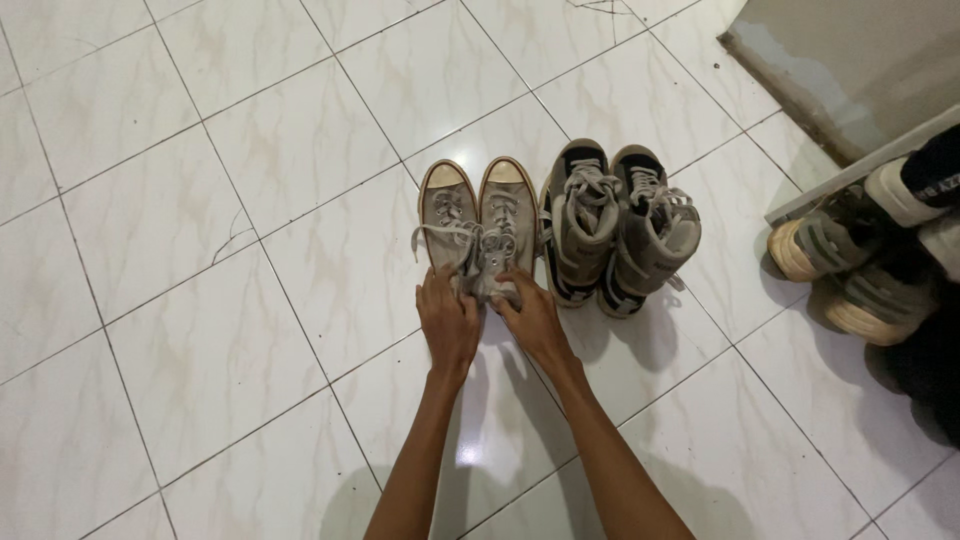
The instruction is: The person removes multiple pairs of shoes from a metal shoe rack and places them on the tiled floor. After clearing the rack, the person removes the horizontal metal rods from the rack frame and places them on the floor.
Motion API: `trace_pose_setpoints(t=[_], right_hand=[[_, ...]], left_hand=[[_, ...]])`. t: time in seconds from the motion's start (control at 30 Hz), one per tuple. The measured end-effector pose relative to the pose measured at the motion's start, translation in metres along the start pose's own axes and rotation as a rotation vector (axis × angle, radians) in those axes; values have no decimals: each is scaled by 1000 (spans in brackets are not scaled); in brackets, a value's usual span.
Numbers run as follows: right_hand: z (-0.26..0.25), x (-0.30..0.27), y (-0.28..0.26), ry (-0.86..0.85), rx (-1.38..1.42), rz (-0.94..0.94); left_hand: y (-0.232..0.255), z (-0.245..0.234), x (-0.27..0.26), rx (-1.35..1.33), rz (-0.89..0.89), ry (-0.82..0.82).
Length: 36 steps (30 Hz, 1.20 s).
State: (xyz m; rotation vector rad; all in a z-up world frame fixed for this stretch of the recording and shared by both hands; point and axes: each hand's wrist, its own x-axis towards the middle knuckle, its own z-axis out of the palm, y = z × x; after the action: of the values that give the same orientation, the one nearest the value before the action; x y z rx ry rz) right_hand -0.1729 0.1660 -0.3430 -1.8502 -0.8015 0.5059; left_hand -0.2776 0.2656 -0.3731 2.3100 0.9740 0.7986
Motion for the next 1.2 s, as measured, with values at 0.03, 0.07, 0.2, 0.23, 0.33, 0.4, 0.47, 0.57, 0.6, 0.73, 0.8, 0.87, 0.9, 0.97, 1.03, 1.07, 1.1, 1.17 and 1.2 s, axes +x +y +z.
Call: trace_pose_setpoints(t=[0.03,0.07,0.2,0.23,0.33,0.4,0.47,0.57,0.6,0.73,0.8,0.87,0.9,0.97,1.03,1.07,1.1,1.17,1.2], right_hand=[[-1,0,-3,-6,-23,74],[-4,0,-7,-13,-45,147],[-14,-4,-10,102,-110,-53],[-16,-4,-10,122,-109,-39],[-27,-10,-10,178,-82,-38],[-39,-11,-14,215,-33,-109],[-51,-14,-21,269,-12,-137],[-81,-19,-37,320,-13,-108],[-92,-20,-43,333,-19,-87],[-145,-25,-65,500,-160,-123],[-178,-30,-71,533,-191,-135],[-212,-37,-72,607,-257,-145],[-228,-42,-72,646,-293,-151],[-258,-53,-71,772,-354,-215],[-288,-62,-68,891,-416,-222],[-303,-68,-66,946,-447,-194],[-317,-73,-63,999,-478,-166],[-343,-79,-59,1079,-550,-180],[-355,-83,-57,1120,-587,-187]], left_hand=[[4,-2,1,-19,12,29],[9,-3,2,-38,23,57],[28,-9,15,-26,144,95],[34,-10,19,-29,134,87],[51,-16,23,-42,120,60],[65,-20,28,-55,140,47],[82,-25,30,-63,190,76],[114,-30,32,-146,179,35],[125,-31,34,-186,163,7],[179,-26,38,-204,261,35],[204,-21,38,-233,329,40],[232,-15,39,-277,416,61],[246,-12,39,-303,460,72],[276,-4,38,-353,477,32],[307,8,39,-378,526,20],[321,16,40,-378,563,28],[336,24,41,-377,599,35],[364,44,41,-389,610,-15],[377,54,41,-396,617,-40]])
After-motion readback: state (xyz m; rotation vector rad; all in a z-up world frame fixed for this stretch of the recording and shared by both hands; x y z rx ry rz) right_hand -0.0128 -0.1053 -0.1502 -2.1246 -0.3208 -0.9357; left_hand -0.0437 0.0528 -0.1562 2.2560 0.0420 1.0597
